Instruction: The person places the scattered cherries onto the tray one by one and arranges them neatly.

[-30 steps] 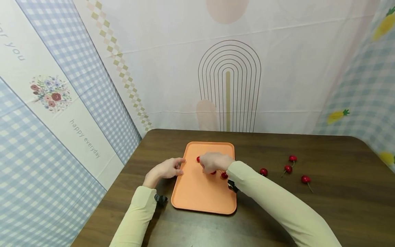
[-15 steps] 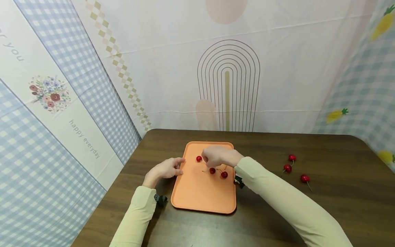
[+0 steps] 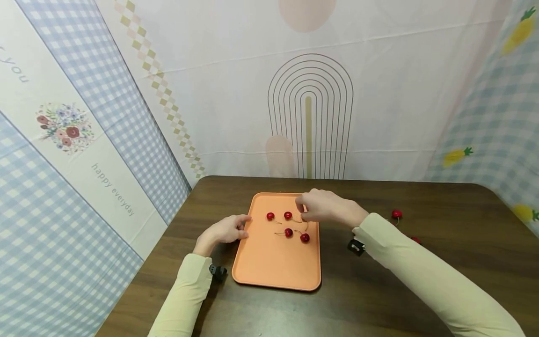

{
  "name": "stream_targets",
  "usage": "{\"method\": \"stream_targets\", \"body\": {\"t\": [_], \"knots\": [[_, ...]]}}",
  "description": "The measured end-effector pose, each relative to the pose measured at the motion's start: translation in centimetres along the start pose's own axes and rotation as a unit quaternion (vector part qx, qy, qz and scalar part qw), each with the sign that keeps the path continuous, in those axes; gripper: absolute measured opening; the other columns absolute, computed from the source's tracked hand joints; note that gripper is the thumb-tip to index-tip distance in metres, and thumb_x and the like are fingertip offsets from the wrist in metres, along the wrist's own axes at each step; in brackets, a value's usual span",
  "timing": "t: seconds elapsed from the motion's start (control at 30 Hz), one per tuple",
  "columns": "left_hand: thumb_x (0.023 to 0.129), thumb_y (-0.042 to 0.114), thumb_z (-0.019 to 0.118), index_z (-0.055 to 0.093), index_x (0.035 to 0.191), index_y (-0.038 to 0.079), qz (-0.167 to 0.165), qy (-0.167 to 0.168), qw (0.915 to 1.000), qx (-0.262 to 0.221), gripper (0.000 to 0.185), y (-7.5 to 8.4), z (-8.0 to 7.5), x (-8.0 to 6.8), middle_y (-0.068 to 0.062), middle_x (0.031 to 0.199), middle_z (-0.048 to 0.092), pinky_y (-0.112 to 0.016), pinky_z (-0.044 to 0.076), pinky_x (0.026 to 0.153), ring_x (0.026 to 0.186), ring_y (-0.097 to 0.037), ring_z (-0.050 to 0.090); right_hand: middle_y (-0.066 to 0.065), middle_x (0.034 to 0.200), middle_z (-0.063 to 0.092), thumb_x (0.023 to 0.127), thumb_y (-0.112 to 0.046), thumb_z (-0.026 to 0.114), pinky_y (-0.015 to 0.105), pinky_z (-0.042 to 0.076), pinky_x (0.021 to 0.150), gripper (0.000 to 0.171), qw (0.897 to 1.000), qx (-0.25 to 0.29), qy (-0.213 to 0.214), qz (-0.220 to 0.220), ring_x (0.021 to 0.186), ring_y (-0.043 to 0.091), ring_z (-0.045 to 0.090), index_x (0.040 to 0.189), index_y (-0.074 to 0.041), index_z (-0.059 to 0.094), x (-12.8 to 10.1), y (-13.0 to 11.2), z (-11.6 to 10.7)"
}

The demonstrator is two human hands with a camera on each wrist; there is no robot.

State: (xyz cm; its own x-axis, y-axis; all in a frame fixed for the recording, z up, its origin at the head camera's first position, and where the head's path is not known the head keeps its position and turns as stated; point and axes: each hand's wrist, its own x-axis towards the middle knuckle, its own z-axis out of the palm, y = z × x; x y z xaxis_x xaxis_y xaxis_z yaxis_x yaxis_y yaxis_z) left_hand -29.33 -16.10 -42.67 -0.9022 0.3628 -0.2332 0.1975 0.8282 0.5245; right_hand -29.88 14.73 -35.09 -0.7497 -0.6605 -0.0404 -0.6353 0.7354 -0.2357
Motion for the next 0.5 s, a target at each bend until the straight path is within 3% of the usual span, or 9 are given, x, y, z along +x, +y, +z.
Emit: {"method": "stream_targets", "body": {"t": [0.27,0.5], "knots": [[0.093,0.013,0.064,0.048,0.145,0.007,-0.002,-0.003,1.0000,0.004,0.054,0.0,-0.1,0.1,-0.004,0.079,0.055,-0.026,0.039,0.060,0.064,-0.015,0.048,-0.008,0.063,0.046,0.089,-0.010,0.064,0.023,0.034,0.053,0.011,1.000,-0.010,0.016,-0.013,0.055,0.005,0.040,0.082,-0.018,0.062,-2.9,2.8,-0.6],[0.093,0.012,0.065,0.048,0.144,0.007,0.000,0.000,1.0000,0.007,0.054,-0.1,0.0,0.0,-0.004,0.078,0.056,-0.026,0.039,0.060,0.064,-0.015,0.048,-0.008,0.067,0.052,0.091,-0.009,0.063,0.023,0.039,0.056,0.008,0.999,0.016,-0.027,-0.002,0.057,0.003,0.045,0.092,-0.016,0.066,-5.2,5.0,0.5]]}}
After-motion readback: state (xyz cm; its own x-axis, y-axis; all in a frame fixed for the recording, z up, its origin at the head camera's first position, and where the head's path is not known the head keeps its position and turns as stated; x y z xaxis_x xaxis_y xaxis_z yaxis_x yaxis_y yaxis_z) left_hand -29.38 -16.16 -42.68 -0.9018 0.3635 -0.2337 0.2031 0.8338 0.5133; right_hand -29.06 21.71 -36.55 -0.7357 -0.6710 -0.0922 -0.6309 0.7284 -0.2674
